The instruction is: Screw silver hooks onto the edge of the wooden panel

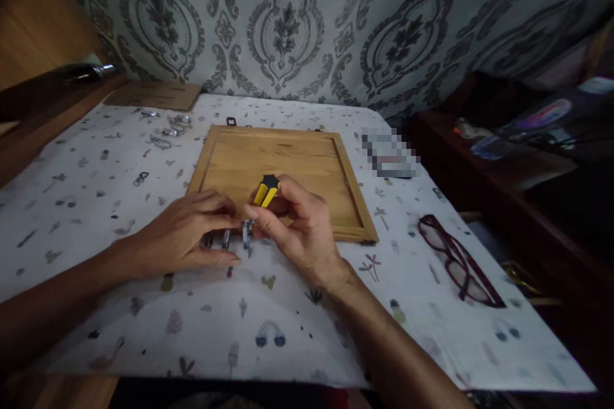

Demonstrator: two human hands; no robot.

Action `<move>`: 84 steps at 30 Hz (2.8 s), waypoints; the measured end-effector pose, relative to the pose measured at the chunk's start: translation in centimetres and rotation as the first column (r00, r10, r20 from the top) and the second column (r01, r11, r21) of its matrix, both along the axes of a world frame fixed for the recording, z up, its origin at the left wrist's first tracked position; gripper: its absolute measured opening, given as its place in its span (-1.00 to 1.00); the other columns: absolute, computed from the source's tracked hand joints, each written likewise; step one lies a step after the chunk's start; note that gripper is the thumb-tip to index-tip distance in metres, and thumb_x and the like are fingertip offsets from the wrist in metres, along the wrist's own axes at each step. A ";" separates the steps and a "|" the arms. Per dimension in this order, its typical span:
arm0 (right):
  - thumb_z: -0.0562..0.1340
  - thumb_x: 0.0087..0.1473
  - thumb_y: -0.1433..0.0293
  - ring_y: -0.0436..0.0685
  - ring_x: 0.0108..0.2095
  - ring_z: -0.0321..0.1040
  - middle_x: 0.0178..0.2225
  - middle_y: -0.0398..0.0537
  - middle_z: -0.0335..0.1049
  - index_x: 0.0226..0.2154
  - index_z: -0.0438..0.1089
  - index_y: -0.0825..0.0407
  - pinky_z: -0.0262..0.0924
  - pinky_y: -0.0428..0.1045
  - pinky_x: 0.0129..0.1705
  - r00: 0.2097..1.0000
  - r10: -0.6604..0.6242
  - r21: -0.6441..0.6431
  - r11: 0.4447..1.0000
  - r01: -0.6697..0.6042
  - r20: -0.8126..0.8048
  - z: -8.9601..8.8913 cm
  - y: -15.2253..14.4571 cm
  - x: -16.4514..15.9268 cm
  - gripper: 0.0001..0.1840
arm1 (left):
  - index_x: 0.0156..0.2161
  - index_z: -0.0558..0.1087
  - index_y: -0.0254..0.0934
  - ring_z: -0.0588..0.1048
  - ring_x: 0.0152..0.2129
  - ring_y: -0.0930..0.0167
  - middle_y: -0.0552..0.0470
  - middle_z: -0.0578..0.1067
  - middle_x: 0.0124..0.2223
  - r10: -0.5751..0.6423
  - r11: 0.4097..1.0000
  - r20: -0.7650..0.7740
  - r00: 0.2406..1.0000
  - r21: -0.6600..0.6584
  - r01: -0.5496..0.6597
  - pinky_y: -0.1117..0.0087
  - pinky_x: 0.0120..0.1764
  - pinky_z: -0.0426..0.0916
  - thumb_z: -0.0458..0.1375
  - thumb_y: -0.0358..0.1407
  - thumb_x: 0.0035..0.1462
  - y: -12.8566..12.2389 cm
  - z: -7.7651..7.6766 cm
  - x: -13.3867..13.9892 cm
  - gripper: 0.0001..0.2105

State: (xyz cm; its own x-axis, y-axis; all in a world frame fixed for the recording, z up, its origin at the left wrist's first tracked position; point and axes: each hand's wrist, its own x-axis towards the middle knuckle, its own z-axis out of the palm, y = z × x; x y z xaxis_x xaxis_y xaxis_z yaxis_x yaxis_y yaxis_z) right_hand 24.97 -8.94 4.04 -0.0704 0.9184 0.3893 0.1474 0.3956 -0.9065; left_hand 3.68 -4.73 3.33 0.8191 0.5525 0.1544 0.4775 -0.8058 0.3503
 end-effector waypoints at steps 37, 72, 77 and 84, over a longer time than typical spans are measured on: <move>0.35 0.21 0.32 -0.08 -0.53 0.45 -0.36 -0.19 0.46 -0.31 0.45 -0.02 0.37 -0.15 -0.53 0.986 -0.069 0.076 0.995 0.058 0.149 0.2 -0.7 0.1 -0.90 | -0.29 0.56 -0.26 0.54 -0.33 0.34 0.08 0.58 -0.31 0.131 0.955 0.202 0.971 0.237 -0.178 0.20 -0.12 0.27 0.32 -0.14 0.13 -1.3 -2.6 1.9 -0.80; 0.19 0.26 0.14 -0.07 -0.63 -0.01 -0.62 -0.28 0.05 -0.54 0.18 -0.02 -0.09 -0.07 -0.62 0.867 -0.023 -0.122 0.988 0.097 0.497 0.9 0.2 0.5 -0.58 | -0.25 0.57 -0.28 0.51 -0.26 0.32 0.03 0.58 -0.24 0.088 0.975 0.112 0.990 0.195 -0.109 0.22 -0.15 0.29 0.31 -0.05 0.18 -0.8 -2.3 1.3 -0.71; 0.19 0.26 0.13 -0.08 -0.63 -0.04 -0.63 -0.29 0.03 -0.55 0.14 -0.03 -0.10 -0.09 -0.62 0.848 0.037 -0.153 0.987 0.052 0.528 0.5 0.3 0.3 -0.56 | -0.25 0.57 -0.26 0.51 -0.27 0.32 0.04 0.58 -0.26 0.090 0.972 0.106 0.990 0.208 -0.111 0.23 -0.16 0.29 0.30 -0.06 0.18 -0.8 -2.4 1.2 -0.72; 0.15 0.28 0.10 -0.07 -0.63 -0.06 -0.65 -0.30 0.01 -0.56 0.11 -0.03 -0.13 -0.08 -0.61 0.813 0.049 -0.155 0.987 0.051 0.580 0.6 0.4 0.2 -0.53 | -0.23 0.57 -0.26 0.52 -0.25 0.31 0.04 0.59 -0.24 0.092 0.972 0.125 0.988 0.205 -0.117 0.21 -0.14 0.31 0.30 -0.07 0.19 -0.9 -2.4 1.3 -0.74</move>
